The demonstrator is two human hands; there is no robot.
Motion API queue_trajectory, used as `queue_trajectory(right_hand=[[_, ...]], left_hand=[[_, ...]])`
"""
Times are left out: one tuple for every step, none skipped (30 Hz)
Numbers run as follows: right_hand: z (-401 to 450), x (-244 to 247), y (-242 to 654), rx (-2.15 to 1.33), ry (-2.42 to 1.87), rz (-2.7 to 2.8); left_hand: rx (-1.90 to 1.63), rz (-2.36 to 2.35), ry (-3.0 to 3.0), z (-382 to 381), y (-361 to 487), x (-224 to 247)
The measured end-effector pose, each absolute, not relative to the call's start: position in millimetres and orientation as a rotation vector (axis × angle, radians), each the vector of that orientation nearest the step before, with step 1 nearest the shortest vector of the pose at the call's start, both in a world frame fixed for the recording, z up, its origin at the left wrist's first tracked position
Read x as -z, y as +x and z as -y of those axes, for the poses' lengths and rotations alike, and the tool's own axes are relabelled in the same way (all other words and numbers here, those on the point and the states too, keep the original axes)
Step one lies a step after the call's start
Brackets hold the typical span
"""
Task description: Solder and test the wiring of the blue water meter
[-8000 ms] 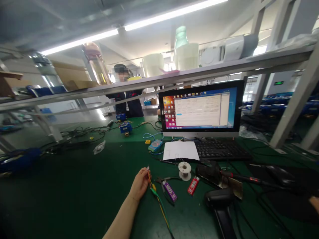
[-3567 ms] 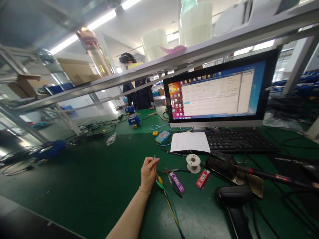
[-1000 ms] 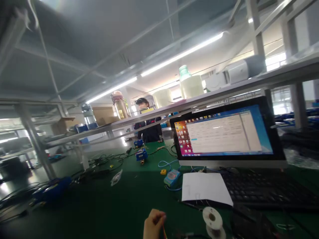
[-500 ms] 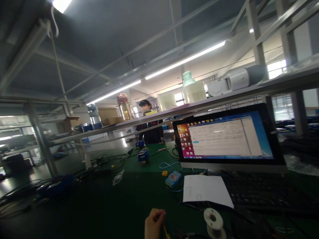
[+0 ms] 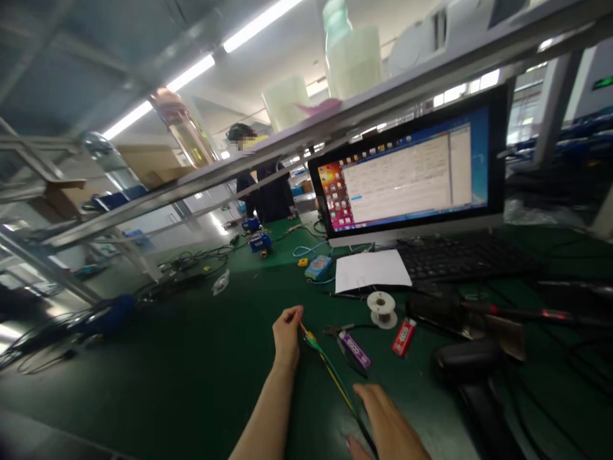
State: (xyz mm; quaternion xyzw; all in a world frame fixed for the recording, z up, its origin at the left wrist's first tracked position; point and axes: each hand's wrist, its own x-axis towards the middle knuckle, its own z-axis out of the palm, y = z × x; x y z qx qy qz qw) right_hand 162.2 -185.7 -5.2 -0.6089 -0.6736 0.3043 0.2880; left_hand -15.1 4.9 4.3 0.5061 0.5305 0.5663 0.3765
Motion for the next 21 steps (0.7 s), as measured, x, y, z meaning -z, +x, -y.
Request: queue_trajectory(right_hand=[[181.2, 1.3, 152.8, -0.861, -1.652, 1.779], [176.1, -3.1, 145.0, -0.889, -1.66, 1.744], [170.8, -7.4, 138.9, -0.929, -1.653, 1.711], [165.7, -11.3, 134.5, -0.982, -1.631, 1.679], [161.0, -14.7, 131.8, -1.048, -1.602, 1.645], [157.0, -17.4, 130.4, -1.112, -1.573, 1.607], [153.7, -19.4, 129.9, -1.166, -1.541, 1.564], [151.2, -20.6, 130.0, -1.218, -1.506, 1.507], [149.3, -21.4, 130.4, -1.268, -1.467, 1.438], [148.0, -21.7, 131.1, -1.318, -1.426, 1.358], [147.0, -21.9, 132.0, -1.37, -1.381, 1.267], [146.4, -22.1, 133.2, -1.422, -1.335, 1.169], [145.8, -22.3, 134.8, -1.464, -1.286, 1.069], [145.4, -22.8, 136.8, -1.487, -1.238, 0.977], [145.0, -23.3, 139.1, -1.494, -1.192, 0.897], [144.8, -24.0, 141.6, -1.495, -1.149, 0.827], [144.6, -24.7, 144.2, -1.496, -1.107, 0.768], [144.6, -25.3, 146.6, -1.501, -1.065, 0.722], [144.7, -25.7, 148.6, -1.508, -1.026, 0.686], [145.0, -25.8, 150.1, -1.517, -0.989, 0.658], [145.4, -25.6, 150.9, -1.53, -0.956, 0.638]], left_hand=[[-1.455, -1.358, 1.301, -4.9, -14.7, -4.4], [-1.461, -1.357, 1.31, -4.8, -14.1, -4.7], [-1.471, -1.355, 1.318, -4.5, -13.5, -5.4], [-1.482, -1.35, 1.325, -4.1, -12.9, -6.3], [-1.494, -1.343, 1.331, -3.6, -12.2, -7.5], [-1.506, -1.333, 1.334, -3.0, -11.7, -8.9], [-1.517, -1.319, 1.333, -2.4, -11.3, -10.4], [-1.526, -1.302, 1.328, -2.0, -10.9, -11.9], [-1.529, -1.282, 1.318, -1.6, -10.6, -13.4], [-1.528, -1.26, 1.306, -1.1, -10.3, -14.9], [-1.522, -1.237, 1.29, -0.5, -9.9, -16.3], [-1.511, -1.212, 1.274, 0.6, -9.2, -18.0], [-1.491, -1.186, 1.257, 2.5, -8.1, -20.1], [-1.465, -1.157, 1.241, 5.3, -6.6, -22.7], [-1.429, -1.126, 1.224, 9.1, -4.5, -26.0], [-1.385, -1.092, 1.208, 13.9, -1.9, -30.0], [-1.335, -1.059, 1.192, 19.5, 1.1, -34.5], [-1.286, -1.028, 1.181, 25.6, 4.4, -39.4], [-1.247, -0.995, 1.166, 31.7, 7.8, -44.3], [-1.224, -0.958, 1.142, 37.5, 11.0, -49.0], [-1.216, -0.916, 1.11, 42.6, 14.0, -53.2]])
